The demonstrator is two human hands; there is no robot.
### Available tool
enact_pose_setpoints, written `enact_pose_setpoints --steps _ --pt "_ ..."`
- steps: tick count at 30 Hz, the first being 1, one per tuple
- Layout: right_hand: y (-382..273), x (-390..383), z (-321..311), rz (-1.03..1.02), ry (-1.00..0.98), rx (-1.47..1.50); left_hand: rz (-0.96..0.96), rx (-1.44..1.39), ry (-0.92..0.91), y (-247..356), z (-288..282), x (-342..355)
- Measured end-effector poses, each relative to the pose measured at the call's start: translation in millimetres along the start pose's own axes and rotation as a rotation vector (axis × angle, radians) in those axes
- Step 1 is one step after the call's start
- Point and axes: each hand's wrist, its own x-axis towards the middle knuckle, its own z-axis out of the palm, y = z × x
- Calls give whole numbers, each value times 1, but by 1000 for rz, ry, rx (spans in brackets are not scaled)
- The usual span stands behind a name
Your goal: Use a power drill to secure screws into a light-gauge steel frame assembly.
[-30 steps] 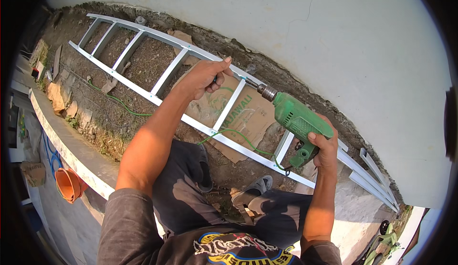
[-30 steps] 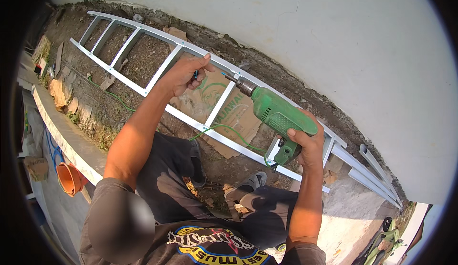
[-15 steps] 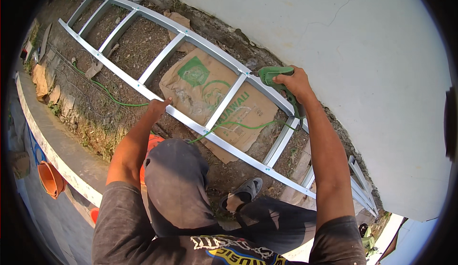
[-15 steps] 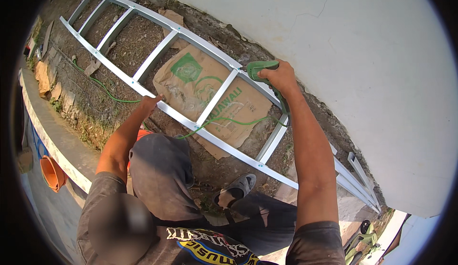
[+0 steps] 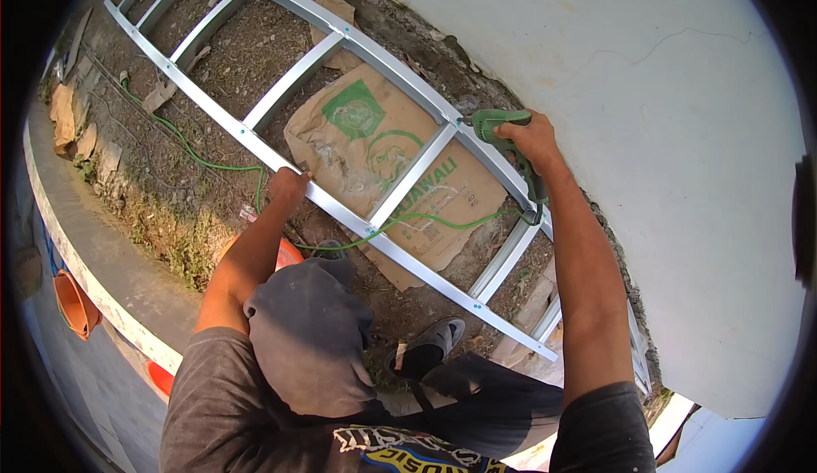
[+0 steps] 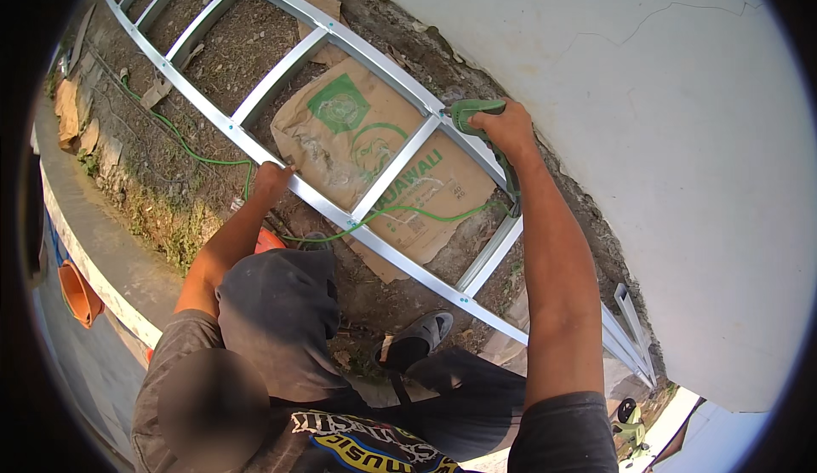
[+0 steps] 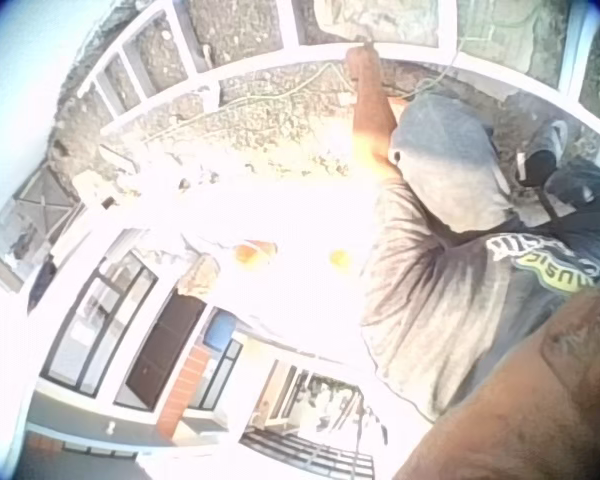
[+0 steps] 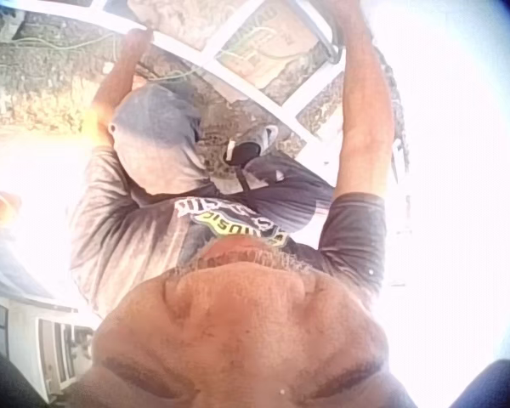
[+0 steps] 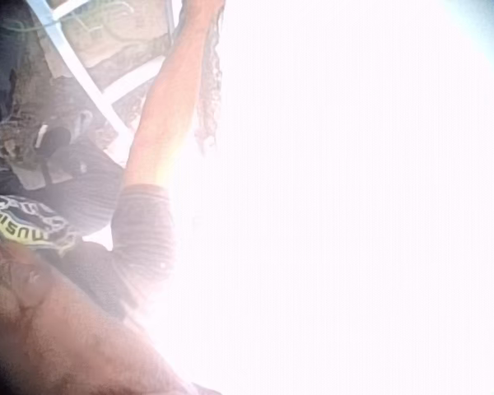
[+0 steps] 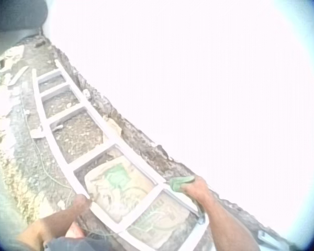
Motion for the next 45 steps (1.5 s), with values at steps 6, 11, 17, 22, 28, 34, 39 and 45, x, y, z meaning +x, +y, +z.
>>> enact_pose_setpoints --steps 6,11,17,22,28,34,39,45 --pt "-4 6 -1 -58 43 -35 2 -52 -28 7 -6 -7" --pt "-2 8 0 11 -30 -30 45 -19 46 -5 4 2" --pt "-23 36 -8 64 -156 -130 22 8 -27 -6 2 3" --pt "-43 62 -16 33 -266 -264 31 28 -11 -3 -1 1" --pt "-71 77 0 -38 -281 -366 38 -17 -17 7 -7 -9" --pt "-94 73 7 -31 -282 -420 78 20 43 -9 -2 -2" --pt "-88 78 -2 -21 -260 -444 22 9 -33 15 -10 -13" --pt "-83 71 7 -48 -264 -452 57 -8 56 -14 -6 -2"
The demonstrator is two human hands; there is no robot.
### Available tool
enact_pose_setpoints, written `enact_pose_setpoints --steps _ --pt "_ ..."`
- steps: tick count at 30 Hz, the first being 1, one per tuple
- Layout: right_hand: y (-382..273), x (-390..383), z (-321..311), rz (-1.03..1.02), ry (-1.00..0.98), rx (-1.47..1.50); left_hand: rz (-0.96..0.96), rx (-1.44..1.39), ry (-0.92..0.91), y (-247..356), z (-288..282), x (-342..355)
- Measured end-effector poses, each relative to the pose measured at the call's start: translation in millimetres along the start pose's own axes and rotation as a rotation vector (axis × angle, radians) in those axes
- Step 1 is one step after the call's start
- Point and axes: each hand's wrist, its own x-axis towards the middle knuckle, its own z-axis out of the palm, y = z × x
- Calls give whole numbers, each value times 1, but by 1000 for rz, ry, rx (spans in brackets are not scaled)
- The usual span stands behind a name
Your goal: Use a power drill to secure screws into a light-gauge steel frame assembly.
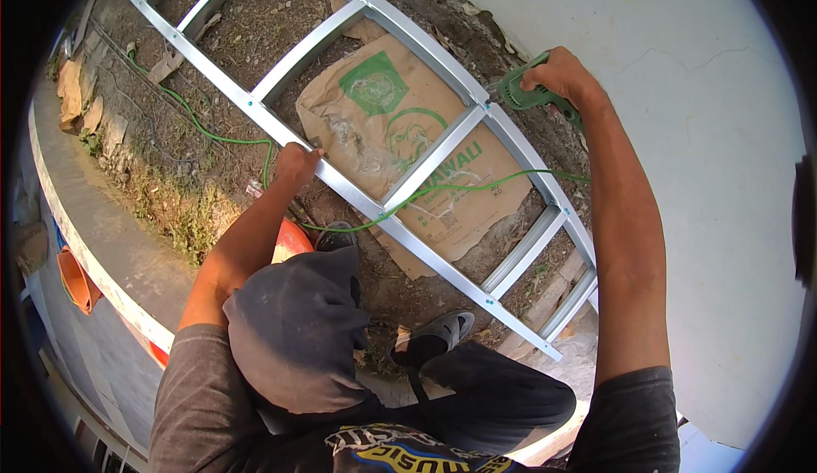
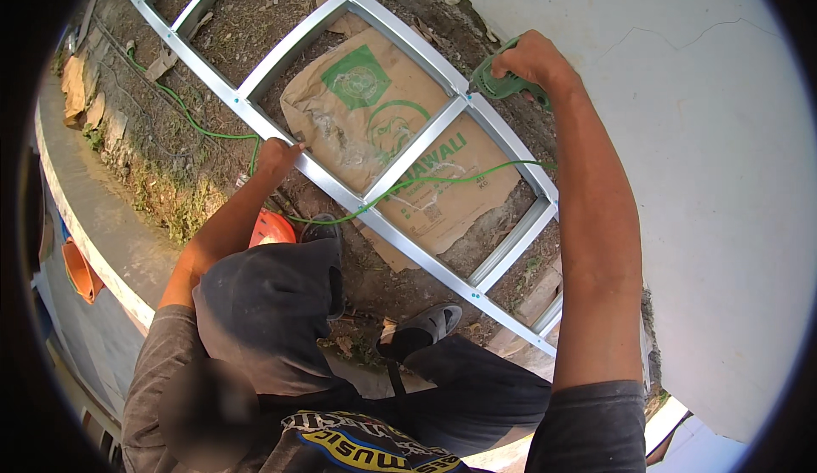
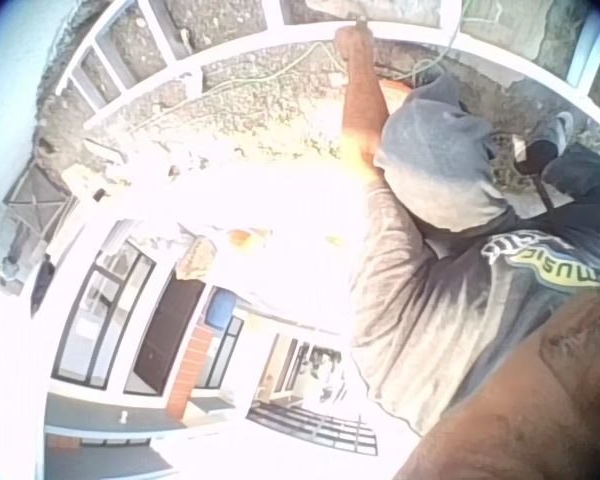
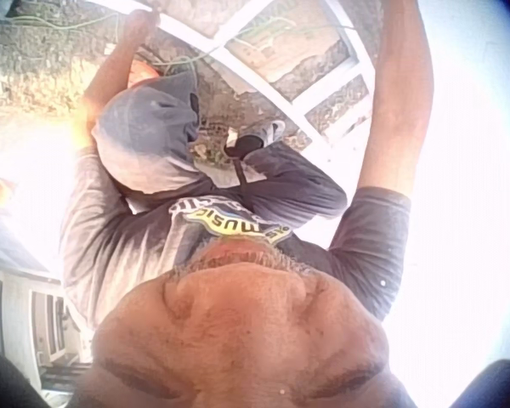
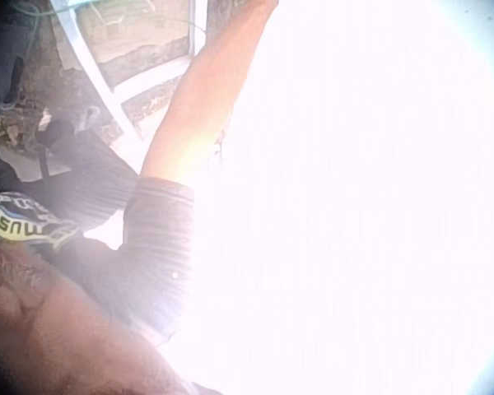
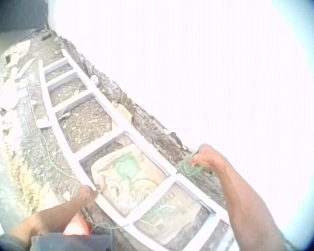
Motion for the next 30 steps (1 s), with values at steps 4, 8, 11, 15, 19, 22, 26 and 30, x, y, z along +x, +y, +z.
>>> enact_pose_setpoints --steps 4,8,11,15,19,22,26,30 --pt "16 -18 9 -3 91 -29 -56 -28 -100 30 -2 -11" --pt "20 -27 20 24 88 -32 -41 3 -49 13 1 -3" --pt "33 -36 21 1 132 49 -55 25 -44 20 2 -5" --pt "45 -39 21 -13 154 89 -88 -4 -63 26 0 -9" --pt "49 -38 24 -12 149 101 -55 -10 -43 30 -2 -16" --pt "50 -38 25 -9 135 58 -56 -30 -31 30 0 -16" --pt "51 -42 28 17 139 97 -56 -20 -14 28 3 -13" --pt "57 -44 30 -17 155 179 -76 -1 9 23 5 -8"
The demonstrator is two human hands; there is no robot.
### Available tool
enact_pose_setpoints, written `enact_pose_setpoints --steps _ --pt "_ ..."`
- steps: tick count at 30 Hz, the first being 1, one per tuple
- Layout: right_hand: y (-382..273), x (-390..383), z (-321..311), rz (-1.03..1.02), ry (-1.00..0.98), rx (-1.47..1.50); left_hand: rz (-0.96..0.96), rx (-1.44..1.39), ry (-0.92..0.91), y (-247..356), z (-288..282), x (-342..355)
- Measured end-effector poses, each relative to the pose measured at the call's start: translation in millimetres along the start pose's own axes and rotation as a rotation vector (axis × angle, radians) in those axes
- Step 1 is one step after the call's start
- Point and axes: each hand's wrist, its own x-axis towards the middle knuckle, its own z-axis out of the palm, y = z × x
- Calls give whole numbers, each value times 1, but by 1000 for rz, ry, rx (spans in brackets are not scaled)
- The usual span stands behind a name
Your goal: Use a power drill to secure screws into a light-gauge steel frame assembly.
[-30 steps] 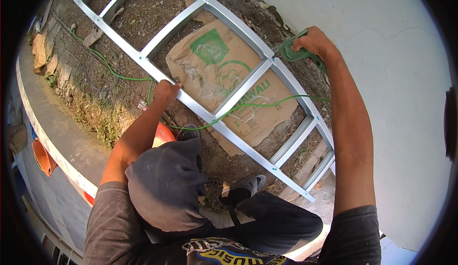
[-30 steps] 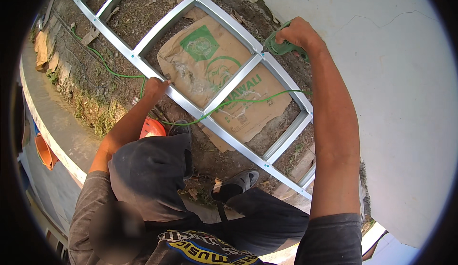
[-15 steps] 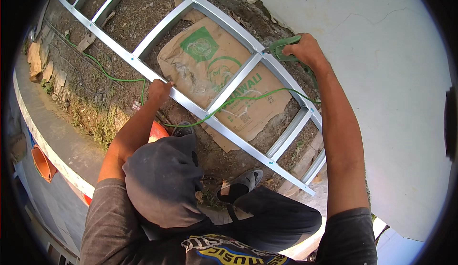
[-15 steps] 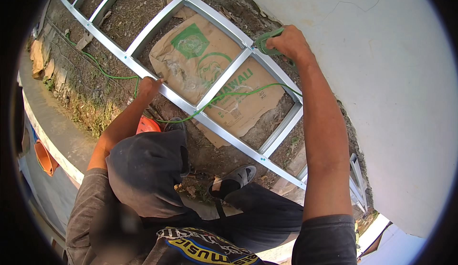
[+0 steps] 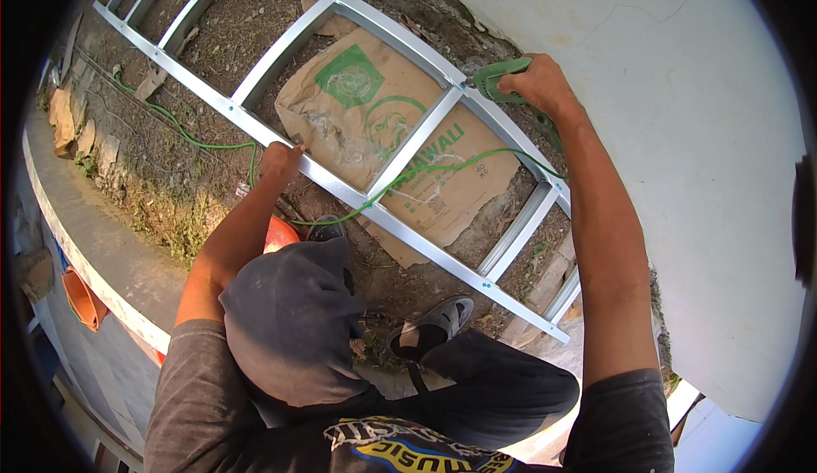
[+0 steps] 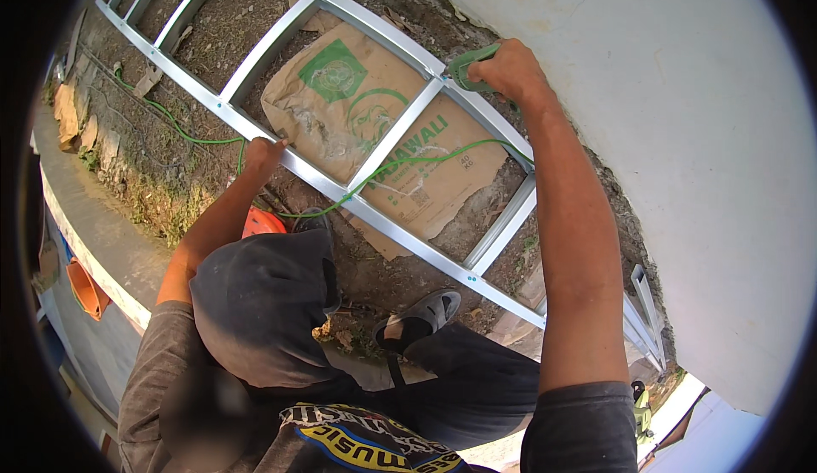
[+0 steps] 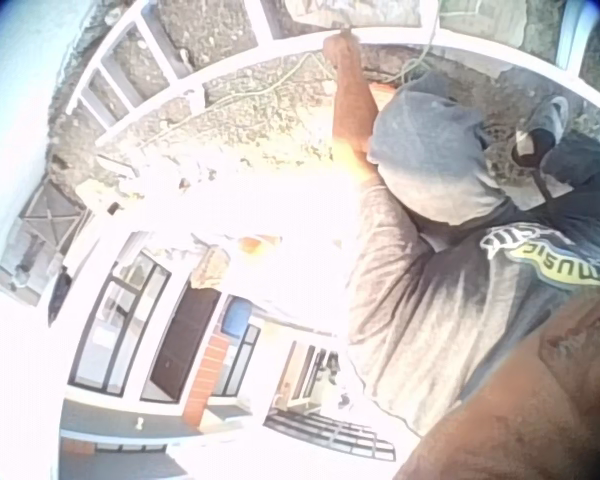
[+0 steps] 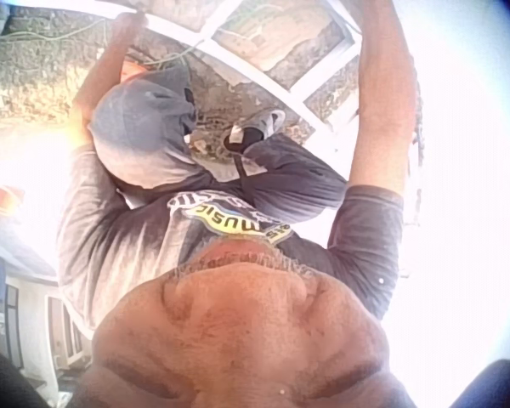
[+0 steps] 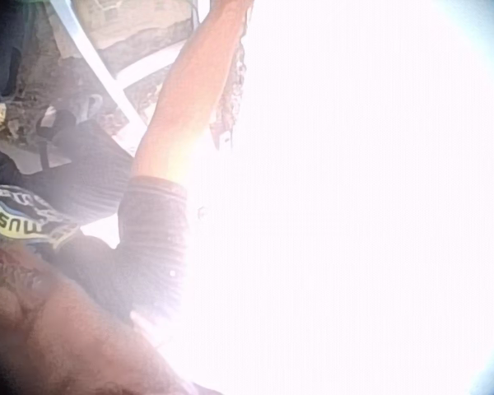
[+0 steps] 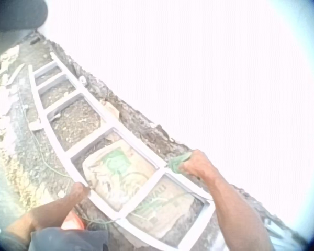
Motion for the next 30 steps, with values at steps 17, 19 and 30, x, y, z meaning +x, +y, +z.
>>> enact_pose_setpoints --steps 17,19,30 --pt "11 9 3 -15 18 -88 -9 4 -25 0 3 4" --pt "9 9 3 -26 25 -91 3 6 -35 -1 3 5" --pt "-8 8 9 -41 -36 -201 35 23 -19 -11 5 8"
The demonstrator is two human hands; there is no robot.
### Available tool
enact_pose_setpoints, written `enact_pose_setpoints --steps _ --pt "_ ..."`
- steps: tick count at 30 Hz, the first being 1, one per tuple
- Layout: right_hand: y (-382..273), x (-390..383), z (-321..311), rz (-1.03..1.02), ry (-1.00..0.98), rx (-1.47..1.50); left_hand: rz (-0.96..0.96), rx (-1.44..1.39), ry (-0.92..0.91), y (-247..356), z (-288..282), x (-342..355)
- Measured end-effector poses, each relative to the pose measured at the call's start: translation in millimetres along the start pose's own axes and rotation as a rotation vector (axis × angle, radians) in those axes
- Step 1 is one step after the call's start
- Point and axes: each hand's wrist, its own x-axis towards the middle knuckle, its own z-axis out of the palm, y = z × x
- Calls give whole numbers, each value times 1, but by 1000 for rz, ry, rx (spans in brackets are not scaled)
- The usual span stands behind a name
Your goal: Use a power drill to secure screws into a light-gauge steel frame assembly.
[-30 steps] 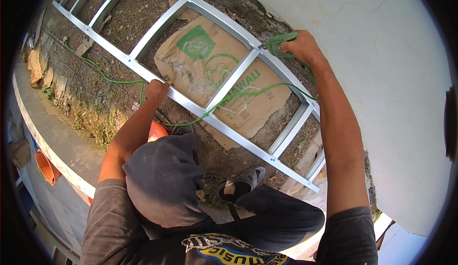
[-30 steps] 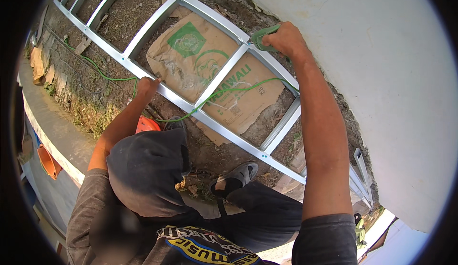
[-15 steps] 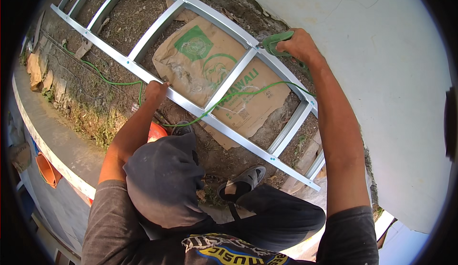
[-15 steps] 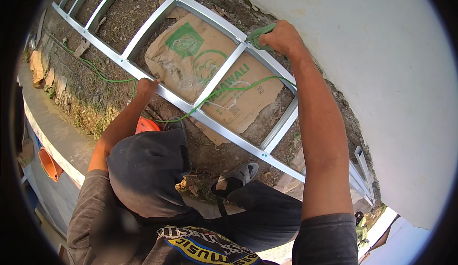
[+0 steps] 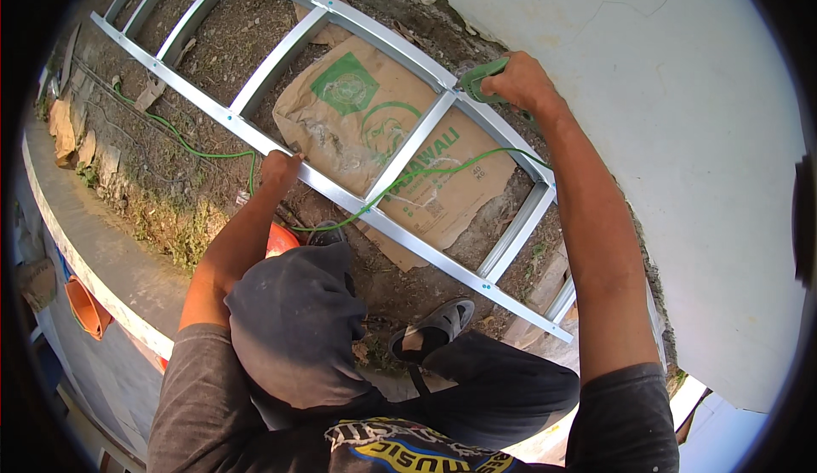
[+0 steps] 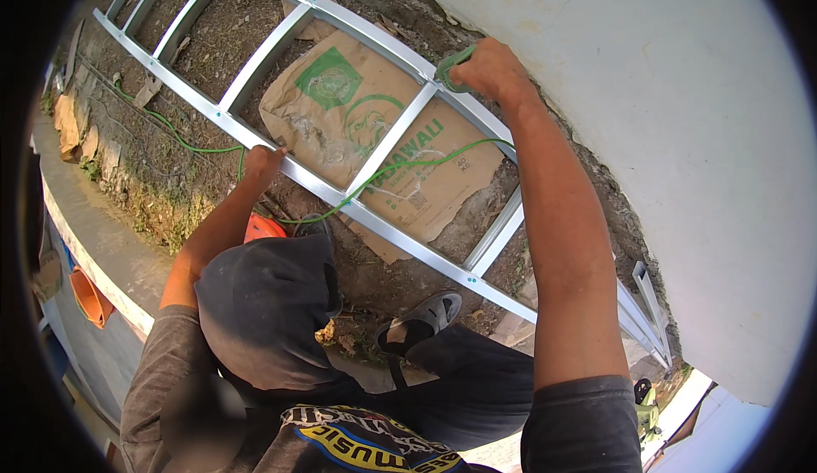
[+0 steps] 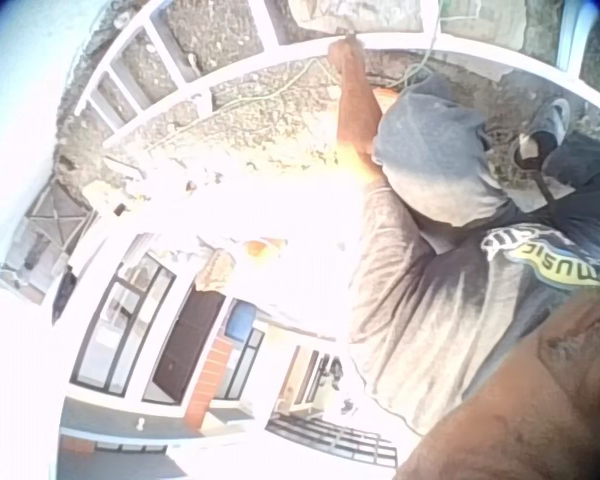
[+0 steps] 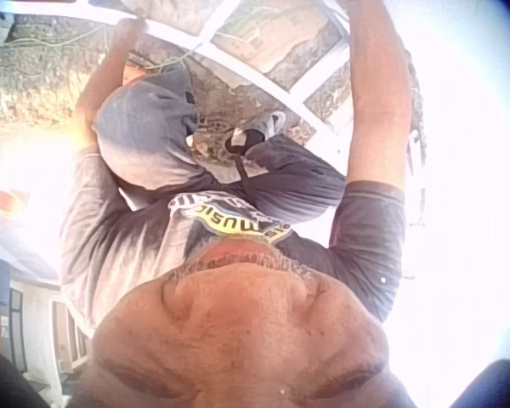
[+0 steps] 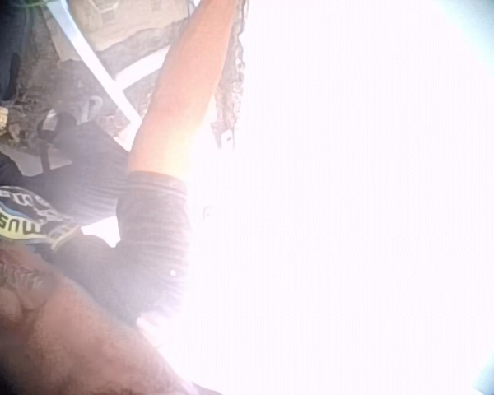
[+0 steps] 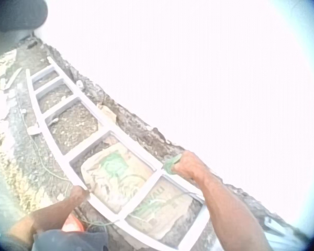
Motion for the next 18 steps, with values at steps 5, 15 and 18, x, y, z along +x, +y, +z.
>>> enact_pose_setpoints --steps 5,15,18 --pt "12 6 -2 25 29 71 -16 -4 -37 13 -3 -5" --pt "1 7 -5 -222 68 -328 -31 -6 -26 16 -8 -11" --pt "1 15 -17 -119 -53 -204 44 33 7 -2 -1 7"
